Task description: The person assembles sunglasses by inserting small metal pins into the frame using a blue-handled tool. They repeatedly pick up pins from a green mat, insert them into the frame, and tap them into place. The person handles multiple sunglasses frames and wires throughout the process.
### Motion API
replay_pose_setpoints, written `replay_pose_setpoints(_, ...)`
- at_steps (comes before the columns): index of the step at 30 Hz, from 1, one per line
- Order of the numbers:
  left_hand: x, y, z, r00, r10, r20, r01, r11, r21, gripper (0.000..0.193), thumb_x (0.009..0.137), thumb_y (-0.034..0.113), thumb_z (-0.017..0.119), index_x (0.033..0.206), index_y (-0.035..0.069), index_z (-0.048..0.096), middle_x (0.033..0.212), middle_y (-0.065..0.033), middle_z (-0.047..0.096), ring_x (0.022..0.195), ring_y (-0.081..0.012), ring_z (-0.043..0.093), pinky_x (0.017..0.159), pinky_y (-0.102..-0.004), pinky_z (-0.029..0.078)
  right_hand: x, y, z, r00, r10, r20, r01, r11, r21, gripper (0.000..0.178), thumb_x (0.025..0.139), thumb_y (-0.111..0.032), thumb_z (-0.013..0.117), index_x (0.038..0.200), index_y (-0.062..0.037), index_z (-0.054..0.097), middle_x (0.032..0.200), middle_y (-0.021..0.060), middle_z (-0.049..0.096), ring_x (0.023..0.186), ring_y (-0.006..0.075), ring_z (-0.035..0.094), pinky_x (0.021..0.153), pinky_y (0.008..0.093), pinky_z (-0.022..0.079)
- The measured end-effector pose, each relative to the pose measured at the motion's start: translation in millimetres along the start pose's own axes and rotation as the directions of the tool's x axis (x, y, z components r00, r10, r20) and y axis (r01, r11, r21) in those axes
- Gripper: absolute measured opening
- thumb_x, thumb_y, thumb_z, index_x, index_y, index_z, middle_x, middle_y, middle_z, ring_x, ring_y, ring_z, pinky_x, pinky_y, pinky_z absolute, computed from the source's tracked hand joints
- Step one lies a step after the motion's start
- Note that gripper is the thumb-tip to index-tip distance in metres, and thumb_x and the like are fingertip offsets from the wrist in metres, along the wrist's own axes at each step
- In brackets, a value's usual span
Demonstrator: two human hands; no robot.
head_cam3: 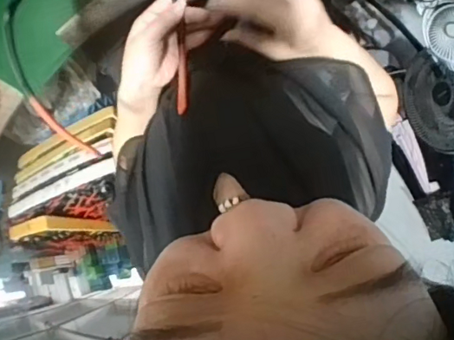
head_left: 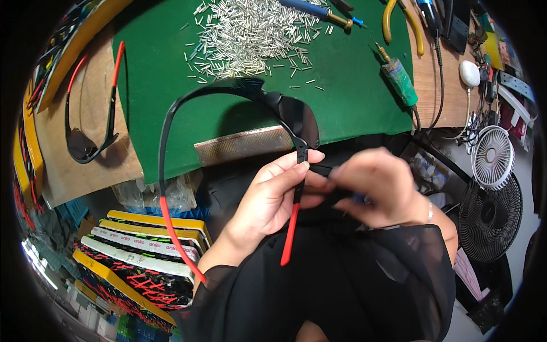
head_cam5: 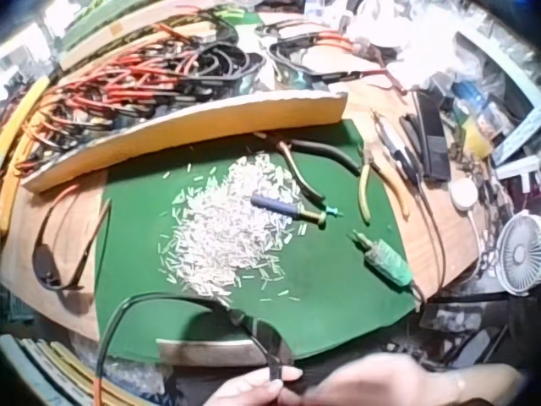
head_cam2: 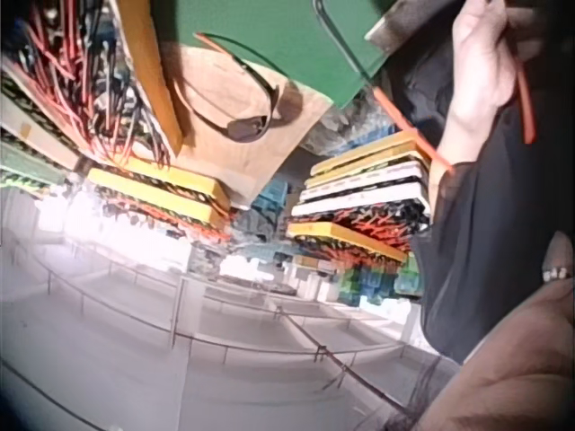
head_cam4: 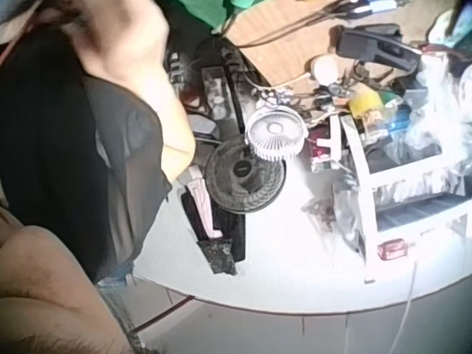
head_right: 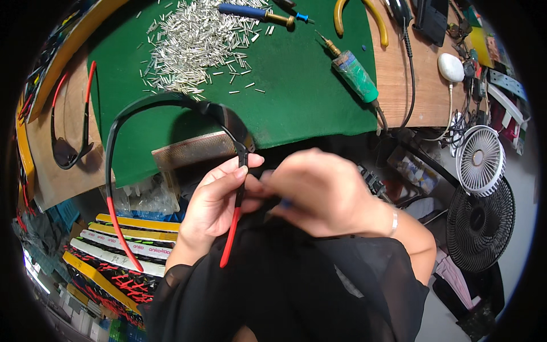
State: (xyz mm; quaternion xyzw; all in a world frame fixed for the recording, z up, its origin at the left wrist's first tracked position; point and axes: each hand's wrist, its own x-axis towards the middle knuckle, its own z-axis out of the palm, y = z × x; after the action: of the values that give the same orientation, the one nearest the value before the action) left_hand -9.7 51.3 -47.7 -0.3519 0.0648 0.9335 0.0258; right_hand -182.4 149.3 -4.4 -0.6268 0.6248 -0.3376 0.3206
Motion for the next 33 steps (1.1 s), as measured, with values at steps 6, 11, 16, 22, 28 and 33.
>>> replay_pose_setpoints(6,7,-2,-7,0.998,-0.066,0.023,0.07,0.942,-0.329,0.025,0.093,0.015,0.042,0.114,0.004,0.051,0.087,-0.0086,0.062,0.042,-0.0021,0.033,0.036,-0.0142,0.023,-11,13,-1,0.926,0.348,0.144,-0.346,0.937,-0.038,0.04,0.075,0.001,0.057,0.115,0.0015,0.047,0.083,0.0155,0.048,0.075,0.0336,0.052,0.065,0.0377,0.044)
replay_pose_setpoints(11,9,-5,-12,0.999,-0.021,0.034,0.032,0.932,-0.36,0.023,0.093,0.016,0.043,0.109,0.004,0.054,0.089,-0.0089,0.063,0.045,-0.0031,0.037,0.038,-0.0148,0.026,4,15,-7,0.941,0.282,0.189,-0.278,0.959,-0.045,0.033,0.076,-0.004,0.06,0.108,-0.0018,0.053,0.072,0.0102,0.05,0.064,0.0281,0.054,0.057,0.0353,0.044)
replay_pose_setpoints(16,10,-7,-10,1.0,-0.007,-0.016,0.001,0.937,-0.349,0.022,0.093,0.015,0.042,0.105,0.003,0.055,0.09,-0.0083,0.063,0.048,-0.0036,0.039,0.042,-0.0155,0.029,7,17,-1,0.963,0.242,0.117,-0.238,0.97,-0.041,0.028,0.075,-0.005,0.06,0.103,-0.0032,0.056,0.071,0.0092,0.051,0.062,0.0271,0.055,0.055,0.0347,0.044)
replay_pose_setpoints(22,11,-9,-9,1.0,0.014,-0.019,-0.02,0.943,-0.332,0.022,0.093,0.014,0.041,0.105,0.003,0.056,0.089,-0.0074,0.062,0.048,-0.0033,0.037,0.041,-0.0155,0.028,6,16,0,0.958,0.262,0.119,-0.258,0.965,-0.052,0.029,0.075,-0.004,0.06,0.103,-0.0032,0.056,0.071,0.0091,0.05,0.062,0.0266,0.055,0.054,0.0344,0.045)
replay_pose_setpoints(28,12,-11,-5,0.995,0.065,-0.073,-0.081,0.967,-0.242,0.022,0.093,0.015,0.041,0.103,0.003,0.057,0.087,-0.0066,0.062,0.047,-0.003,0.036,0.041,-0.0154,0.028,6,14,0,0.96,0.261,0.106,-0.254,0.965,-0.07,0.029,0.074,-0.002,0.06,0.103,-0.0041,0.057,0.072,0.0081,0.051,0.062,0.0252,0.056,0.054,0.0331,0.046)
replay_pose_setpoints(33,12,-12,1,0.983,0.098,-0.155,-0.115,0.988,-0.105,0.021,0.093,0.017,0.042,0.1,0.004,0.057,0.083,-0.0048,0.062,0.047,-0.0029,0.035,0.042,-0.0161,0.028,7,13,-2,0.973,0.213,0.093,-0.206,0.975,-0.087,0.035,0.071,0.001,0.06,0.105,-0.0064,0.057,0.077,0.007,0.051,0.063,0.0239,0.056,0.053,0.0312,0.046)
